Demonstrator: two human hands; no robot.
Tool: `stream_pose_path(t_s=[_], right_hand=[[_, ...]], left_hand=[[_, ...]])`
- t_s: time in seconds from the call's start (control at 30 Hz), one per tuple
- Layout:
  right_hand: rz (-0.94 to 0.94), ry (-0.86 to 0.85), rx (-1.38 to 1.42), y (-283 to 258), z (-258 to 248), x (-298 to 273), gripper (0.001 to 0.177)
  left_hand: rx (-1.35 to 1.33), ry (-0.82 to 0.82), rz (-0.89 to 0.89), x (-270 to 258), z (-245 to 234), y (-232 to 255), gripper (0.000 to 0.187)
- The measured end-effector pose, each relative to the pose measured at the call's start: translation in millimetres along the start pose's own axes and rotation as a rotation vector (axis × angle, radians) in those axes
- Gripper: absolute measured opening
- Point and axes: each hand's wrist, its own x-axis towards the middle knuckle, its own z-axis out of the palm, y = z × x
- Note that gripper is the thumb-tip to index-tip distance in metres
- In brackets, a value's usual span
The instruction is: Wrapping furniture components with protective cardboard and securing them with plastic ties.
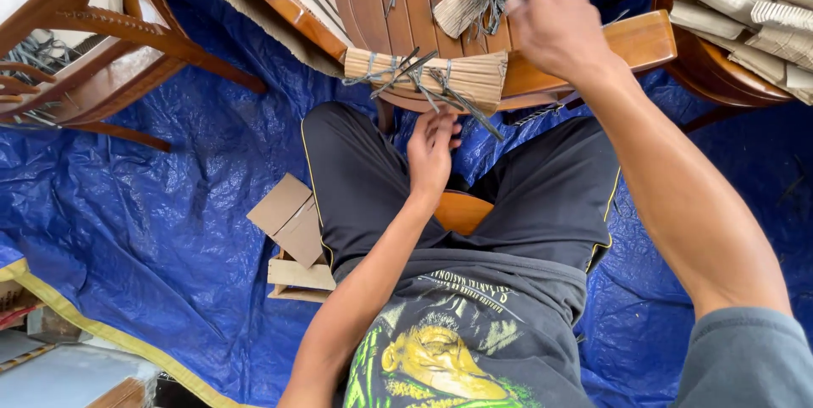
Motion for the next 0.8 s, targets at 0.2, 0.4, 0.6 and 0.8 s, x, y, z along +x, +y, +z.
stream_pose_path(t_s=[0.2,0.4,0.6,0.8], right_hand=[[-0.14,-0.238,0.015,-1,33,25,0.031],[0.012,-0.499,-0.109,0,30,41,0.031],[0.081,-0.705,-0.255,4,54,67,0.042],[0.172,-0.745,-0.188,-13,64,63,0.057]], left_hand=[[-0.265,-0.019,-0.289,17,35,3,0.028],[-0.555,0.012,-0.335,19,49,-49,0.02],[-0.545,0.07,-0.371,27,57,-60,0.015],[-0.547,0.12,-0.288,19,73,-73,0.013]])
